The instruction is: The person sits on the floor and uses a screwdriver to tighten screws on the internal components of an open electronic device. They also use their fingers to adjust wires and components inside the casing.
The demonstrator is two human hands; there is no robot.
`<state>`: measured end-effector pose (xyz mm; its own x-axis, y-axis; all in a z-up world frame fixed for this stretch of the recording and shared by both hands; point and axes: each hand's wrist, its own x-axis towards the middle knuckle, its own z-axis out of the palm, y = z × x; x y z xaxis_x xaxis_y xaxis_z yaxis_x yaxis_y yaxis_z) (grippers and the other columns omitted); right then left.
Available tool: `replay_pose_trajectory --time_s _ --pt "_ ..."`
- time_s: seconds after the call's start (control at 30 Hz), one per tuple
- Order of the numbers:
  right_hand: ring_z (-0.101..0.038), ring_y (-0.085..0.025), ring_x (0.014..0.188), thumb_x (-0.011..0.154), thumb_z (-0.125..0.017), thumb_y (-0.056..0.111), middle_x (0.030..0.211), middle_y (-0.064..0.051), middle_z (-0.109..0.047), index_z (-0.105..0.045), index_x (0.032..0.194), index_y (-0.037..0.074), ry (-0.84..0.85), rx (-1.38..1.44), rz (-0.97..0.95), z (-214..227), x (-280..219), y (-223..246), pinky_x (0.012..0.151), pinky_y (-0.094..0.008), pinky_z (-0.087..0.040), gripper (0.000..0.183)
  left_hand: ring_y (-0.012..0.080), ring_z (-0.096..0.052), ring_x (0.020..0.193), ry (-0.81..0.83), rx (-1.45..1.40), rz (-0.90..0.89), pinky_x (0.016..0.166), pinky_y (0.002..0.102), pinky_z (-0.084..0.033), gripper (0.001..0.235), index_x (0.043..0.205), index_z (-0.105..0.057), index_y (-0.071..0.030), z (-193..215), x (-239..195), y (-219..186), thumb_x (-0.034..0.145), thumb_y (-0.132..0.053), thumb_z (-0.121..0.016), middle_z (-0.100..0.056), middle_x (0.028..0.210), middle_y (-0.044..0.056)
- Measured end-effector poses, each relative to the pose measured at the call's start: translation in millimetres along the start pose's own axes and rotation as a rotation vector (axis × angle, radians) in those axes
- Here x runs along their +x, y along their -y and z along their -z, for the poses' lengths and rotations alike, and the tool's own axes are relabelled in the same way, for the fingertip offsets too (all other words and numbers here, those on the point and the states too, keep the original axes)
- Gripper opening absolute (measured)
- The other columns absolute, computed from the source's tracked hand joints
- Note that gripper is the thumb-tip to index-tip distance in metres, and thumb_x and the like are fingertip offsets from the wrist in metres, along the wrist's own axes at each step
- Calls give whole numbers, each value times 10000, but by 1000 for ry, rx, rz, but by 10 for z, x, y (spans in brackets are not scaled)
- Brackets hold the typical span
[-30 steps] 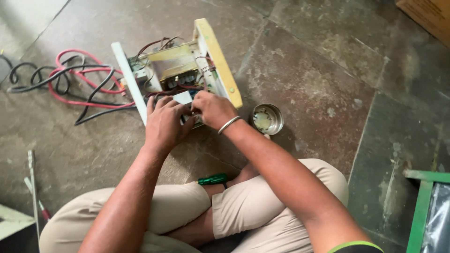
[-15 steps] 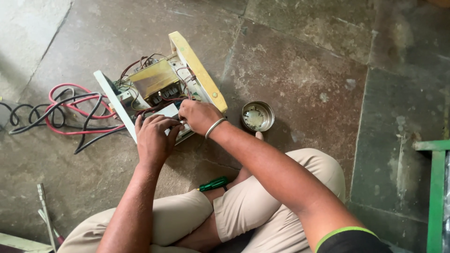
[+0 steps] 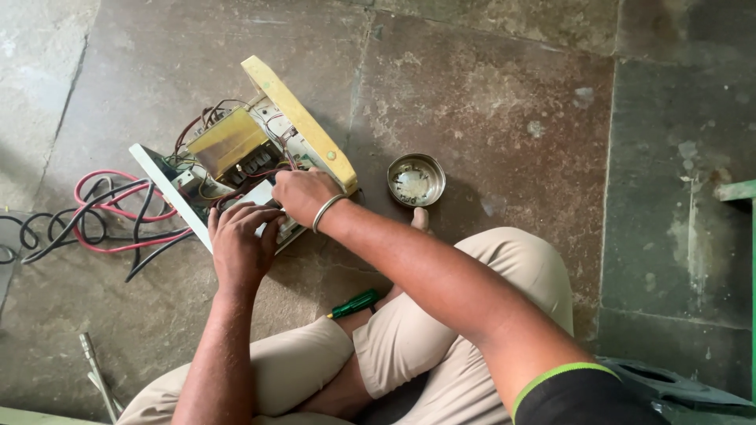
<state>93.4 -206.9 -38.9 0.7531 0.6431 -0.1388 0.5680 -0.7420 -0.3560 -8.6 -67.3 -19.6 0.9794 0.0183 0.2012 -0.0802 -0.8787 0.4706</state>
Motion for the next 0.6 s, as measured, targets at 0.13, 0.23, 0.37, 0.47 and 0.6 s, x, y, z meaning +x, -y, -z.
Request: replay_pose_trajectory --time_s 0.13,0.23,0.37,0.47,0.6 --pt "-722 -248 988 928 -583 143 1023 -69 -706 -762 914 157 -46 -25 10 -57 -1 27 899 -447 -526 180 245 -640 1188 -17 12 -20 1192 583 -309 134 999 -795 -171 -33 -17 21 928 -277 -756 -756 1091 4" --pt "-722 -237 991 920 -581 139 1019 -65 -706 -763 908 158 -64 -33 23 -75 5 35 885 -446 -529 184 239 -645 1179 -16 17 -18 1193 583 -305 126 991 -796 -168 -44 -24 34 916 -263 -761 -758 1084 5" --pt "-723 -230 998 935 -571 137 1022 -54 -709 -764 916 163 -67 -18 14 -85 1 24 890 -444 -530 196 231 -648 1174 -6 17 -3 1198 575 -305 119 985 -792 -160 -54 -24 27 912 -250 -766 -759 1071 8" --pt "-724 -230 994 934 -571 139 1032 -56 -708 -764 925 161 -54 -23 11 -83 4 32 878 -439 -536 195 228 -651 1175 -6 9 19 1203 569 -307 118 970 -790 -161 -46 -22 8 899 -254 -776 -757 1060 12" --pt "-725 -233 990 930 -577 144 1051 -66 -705 -764 935 150 -50 -58 30 -63 7 38 850 -422 -553 187 230 -655 1159 -4 22 15 1185 584 -303 133 951 -795 -164 -11 -8 -31 866 -267 -791 -760 1053 13"
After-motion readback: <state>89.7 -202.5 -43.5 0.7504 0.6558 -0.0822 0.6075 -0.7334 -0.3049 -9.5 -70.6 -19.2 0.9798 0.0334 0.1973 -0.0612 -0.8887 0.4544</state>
